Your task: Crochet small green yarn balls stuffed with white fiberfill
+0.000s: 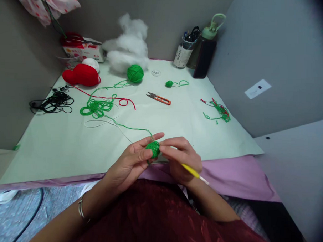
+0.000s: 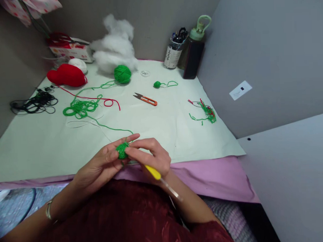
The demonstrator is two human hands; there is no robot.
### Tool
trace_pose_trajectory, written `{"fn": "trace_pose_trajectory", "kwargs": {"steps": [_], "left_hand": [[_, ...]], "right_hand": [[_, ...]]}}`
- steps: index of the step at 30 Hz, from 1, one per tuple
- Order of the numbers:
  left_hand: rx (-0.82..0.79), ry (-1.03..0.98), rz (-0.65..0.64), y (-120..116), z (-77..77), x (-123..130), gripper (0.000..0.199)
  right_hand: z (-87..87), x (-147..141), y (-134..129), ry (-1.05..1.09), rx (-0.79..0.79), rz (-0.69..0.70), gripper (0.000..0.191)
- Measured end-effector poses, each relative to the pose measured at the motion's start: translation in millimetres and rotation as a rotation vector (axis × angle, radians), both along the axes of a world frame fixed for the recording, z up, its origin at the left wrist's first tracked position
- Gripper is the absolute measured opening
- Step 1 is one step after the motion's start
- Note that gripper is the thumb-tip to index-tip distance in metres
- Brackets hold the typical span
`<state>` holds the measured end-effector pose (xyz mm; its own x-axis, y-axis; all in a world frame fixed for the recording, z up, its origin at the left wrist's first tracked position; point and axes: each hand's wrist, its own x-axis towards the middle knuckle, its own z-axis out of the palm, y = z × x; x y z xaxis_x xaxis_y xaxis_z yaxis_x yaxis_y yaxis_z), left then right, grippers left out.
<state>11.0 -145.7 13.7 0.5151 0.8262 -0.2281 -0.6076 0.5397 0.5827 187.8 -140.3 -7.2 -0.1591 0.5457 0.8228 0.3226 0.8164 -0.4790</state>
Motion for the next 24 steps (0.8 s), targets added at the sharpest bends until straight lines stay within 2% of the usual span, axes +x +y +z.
{"fn": "trace_pose_trajectory", "kwargs": {"steps": [3, 9, 15, 24], "left_hand": [[0.012, 0.053, 0.042, 2.3, 2.1, -1.8, 0.064], [0.063, 0.251, 0.135, 4.9, 6.7, -7.4, 0.061], [0.069, 0.186, 0.047, 6.6, 8.2, -10.2, 0.046], [0.051, 0.147, -0.005, 5.1, 3.9, -5.5, 0.038]], "right_hand": [[3.9, 0.2, 0.6, 0.182, -0.197, 0.111, 0.036], [11.3, 4.5, -0.4, 0.262, -0.364, 0.174, 0.026], [10.5, 5.9, 3.0, 0.565, -0.665, 0.334, 0.014], [16.9, 1.0, 5.4, 0.612, -0.747, 0.396, 0.01]]}}
